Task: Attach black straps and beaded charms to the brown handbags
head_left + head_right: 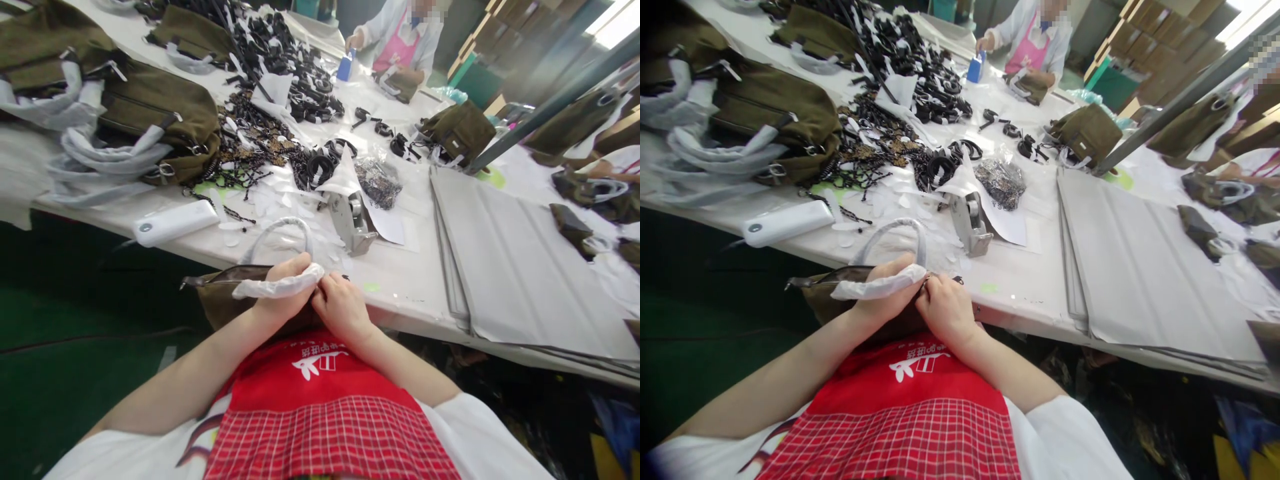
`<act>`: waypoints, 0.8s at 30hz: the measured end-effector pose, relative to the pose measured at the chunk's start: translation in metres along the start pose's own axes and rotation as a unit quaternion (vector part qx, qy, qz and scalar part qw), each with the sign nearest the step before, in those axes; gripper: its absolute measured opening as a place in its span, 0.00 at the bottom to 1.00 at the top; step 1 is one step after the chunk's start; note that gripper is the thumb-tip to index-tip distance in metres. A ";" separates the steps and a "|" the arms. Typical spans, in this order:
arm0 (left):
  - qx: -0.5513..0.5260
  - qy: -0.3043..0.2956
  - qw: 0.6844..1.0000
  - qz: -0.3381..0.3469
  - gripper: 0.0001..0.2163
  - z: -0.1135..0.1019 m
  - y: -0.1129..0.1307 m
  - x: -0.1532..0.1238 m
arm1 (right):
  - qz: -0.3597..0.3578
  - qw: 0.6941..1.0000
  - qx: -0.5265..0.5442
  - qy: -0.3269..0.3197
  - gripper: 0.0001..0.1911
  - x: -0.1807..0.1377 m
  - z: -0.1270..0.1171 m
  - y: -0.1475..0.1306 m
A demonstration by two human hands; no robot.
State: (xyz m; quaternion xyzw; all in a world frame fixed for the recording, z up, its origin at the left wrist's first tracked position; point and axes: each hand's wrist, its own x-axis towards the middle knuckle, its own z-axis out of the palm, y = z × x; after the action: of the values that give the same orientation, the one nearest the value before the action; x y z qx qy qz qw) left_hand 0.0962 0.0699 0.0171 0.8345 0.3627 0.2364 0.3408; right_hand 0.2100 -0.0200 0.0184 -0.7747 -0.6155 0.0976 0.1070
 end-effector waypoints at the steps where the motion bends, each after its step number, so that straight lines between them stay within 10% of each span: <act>1: -0.002 0.000 1.000 -0.004 0.13 0.001 0.002 -0.002 | -0.002 1.000 0.013 0.000 0.07 -0.003 0.002 -0.001; 12: -0.107 -0.124 0.971 -0.176 0.12 0.005 -0.021 0.022 | -0.103 0.983 0.145 -0.040 0.09 -0.004 0.010 0.011; 24: -0.072 -0.118 0.986 -0.096 0.10 0.004 -0.027 0.021 | -0.219 0.970 0.071 -0.073 0.11 0.003 0.008 0.024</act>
State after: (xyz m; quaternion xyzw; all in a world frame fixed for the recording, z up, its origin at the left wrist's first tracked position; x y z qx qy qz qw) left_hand 0.1002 0.0981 -0.0023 0.7910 0.3804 0.1281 0.4617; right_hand 0.2304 -0.0222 0.0035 -0.6025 -0.7677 0.1714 0.1353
